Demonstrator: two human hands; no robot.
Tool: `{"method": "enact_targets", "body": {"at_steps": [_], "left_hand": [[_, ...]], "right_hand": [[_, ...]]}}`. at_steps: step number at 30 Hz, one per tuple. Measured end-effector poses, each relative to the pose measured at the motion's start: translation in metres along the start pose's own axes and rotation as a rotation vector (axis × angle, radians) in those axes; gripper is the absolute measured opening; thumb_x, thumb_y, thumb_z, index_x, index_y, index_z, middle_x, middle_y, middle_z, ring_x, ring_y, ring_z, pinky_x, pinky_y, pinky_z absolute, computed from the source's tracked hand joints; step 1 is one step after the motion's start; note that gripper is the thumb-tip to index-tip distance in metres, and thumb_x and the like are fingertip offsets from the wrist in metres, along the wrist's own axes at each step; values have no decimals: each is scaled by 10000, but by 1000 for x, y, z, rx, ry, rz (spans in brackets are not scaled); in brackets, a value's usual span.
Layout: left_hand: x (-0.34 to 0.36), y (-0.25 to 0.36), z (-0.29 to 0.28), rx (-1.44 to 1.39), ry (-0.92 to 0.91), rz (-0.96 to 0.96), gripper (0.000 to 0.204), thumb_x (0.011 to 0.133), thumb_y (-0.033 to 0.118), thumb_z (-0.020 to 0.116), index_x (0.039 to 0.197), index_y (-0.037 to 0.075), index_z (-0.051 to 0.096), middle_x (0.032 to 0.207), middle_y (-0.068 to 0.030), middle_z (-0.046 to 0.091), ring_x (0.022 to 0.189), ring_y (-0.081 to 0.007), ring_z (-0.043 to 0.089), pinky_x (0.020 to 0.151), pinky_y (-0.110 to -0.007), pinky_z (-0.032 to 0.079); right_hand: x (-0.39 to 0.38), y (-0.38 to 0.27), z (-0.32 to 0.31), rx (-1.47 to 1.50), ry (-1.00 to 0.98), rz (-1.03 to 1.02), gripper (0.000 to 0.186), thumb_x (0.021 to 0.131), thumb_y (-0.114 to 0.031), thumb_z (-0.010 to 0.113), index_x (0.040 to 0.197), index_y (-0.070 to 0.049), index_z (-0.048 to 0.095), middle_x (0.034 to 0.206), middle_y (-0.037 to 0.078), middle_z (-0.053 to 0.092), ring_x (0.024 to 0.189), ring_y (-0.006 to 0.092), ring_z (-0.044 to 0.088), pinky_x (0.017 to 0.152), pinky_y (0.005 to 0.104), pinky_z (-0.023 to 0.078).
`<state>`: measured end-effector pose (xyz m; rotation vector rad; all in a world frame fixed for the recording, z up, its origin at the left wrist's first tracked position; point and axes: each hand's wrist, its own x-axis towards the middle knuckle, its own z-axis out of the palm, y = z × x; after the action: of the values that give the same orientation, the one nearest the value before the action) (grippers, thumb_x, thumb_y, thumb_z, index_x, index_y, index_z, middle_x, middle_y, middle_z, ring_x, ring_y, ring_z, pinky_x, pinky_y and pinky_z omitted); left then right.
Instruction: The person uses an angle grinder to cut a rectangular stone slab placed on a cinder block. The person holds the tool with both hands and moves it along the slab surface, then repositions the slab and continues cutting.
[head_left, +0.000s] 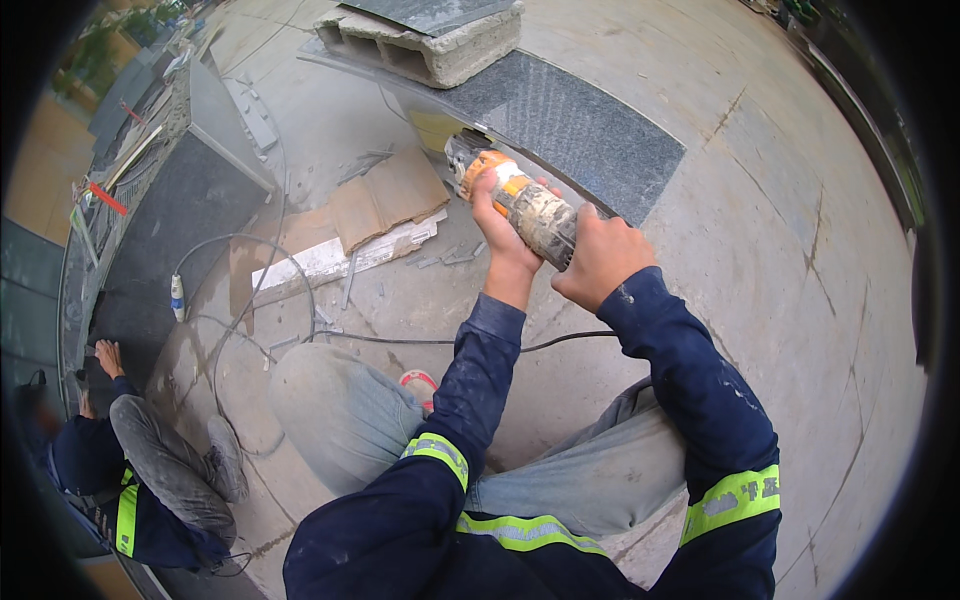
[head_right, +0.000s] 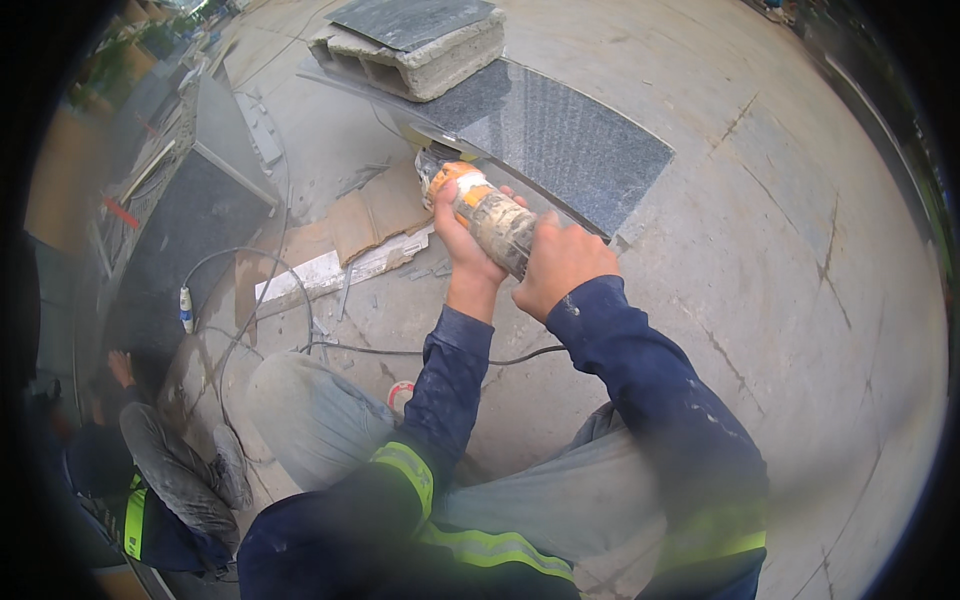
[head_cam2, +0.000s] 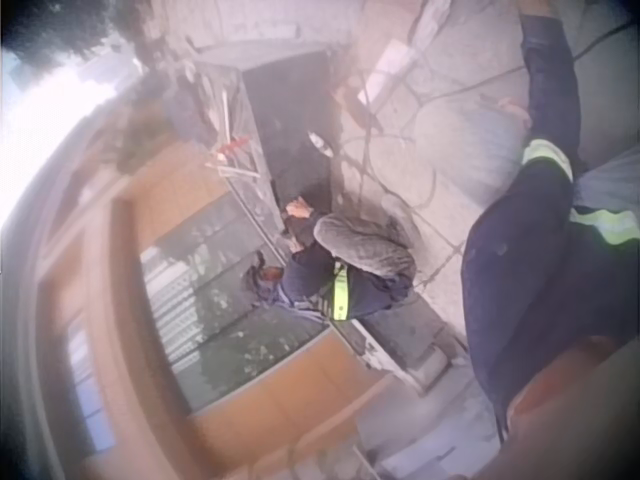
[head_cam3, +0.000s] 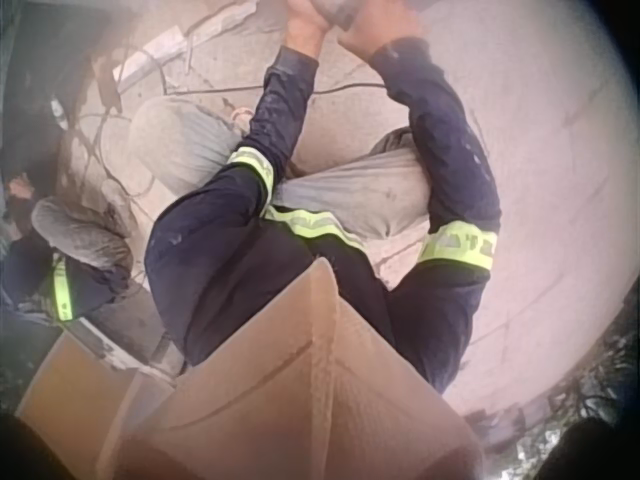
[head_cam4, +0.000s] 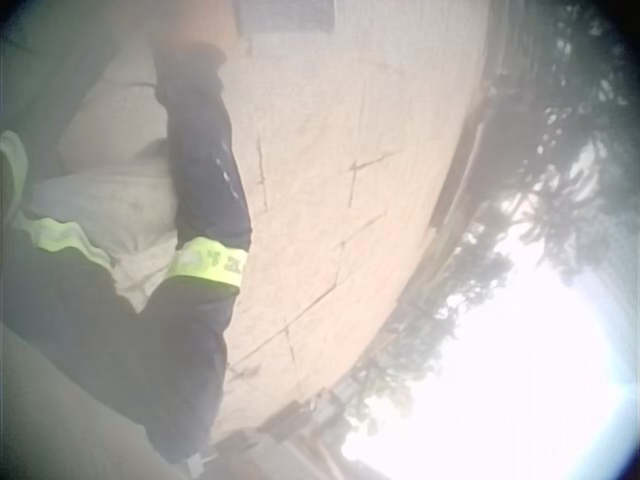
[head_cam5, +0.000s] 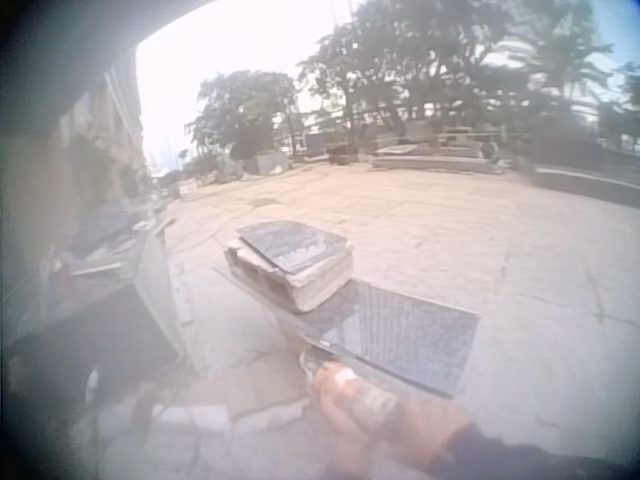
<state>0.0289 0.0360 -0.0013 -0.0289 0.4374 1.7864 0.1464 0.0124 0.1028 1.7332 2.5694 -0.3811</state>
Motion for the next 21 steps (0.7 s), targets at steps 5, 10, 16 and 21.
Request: {"method": "enact_targets", "body": {"at_steps": [5, 10, 16, 21], "left_hand": [[5, 1, -6, 22, -21, 12, 484, 820, 521, 534, 1036, 92, 472, 834, -124, 571, 730, -289, 613, 615, -413, 543], [12, 1, -12, -9, -23, -18, 478, 819, 512, 533, 1037, 92, 468, 835, -122, 568, 737, -285, 609, 622, -410, 542], [16, 1, -14, -7, -7, -25, 478, 818, 511, 533, 1038, 93, 464, 836, -121, 568, 738, -286, 609, 621, -407, 542], [15, 0, -14, 12, 6, 1, 476, 817, 514, 537, 1023, 90, 473, 837, -122, 569, 729, -290, 613, 622, -409, 546]], "right_hand": [[5, 1, 7, 14, 3, -7, 476, 605, -226, 726, 975, 29, 567, 823, 243, 663, 800, 402, 671, 755, 452, 556], [10, 1, 14, 17, 20, 1, 475, 609, -223, 727, 977, 31, 567, 832, 247, 664, 815, 407, 671, 771, 450, 557], [14, -1, 16, 21, -11, 13, 484, 613, -225, 734, 982, 39, 565, 856, 257, 665, 830, 409, 671, 782, 448, 556], [14, 0, 16, 13, -3, 11, 491, 612, -224, 737, 988, 41, 566, 849, 255, 665, 825, 407, 672, 774, 445, 558]]}}
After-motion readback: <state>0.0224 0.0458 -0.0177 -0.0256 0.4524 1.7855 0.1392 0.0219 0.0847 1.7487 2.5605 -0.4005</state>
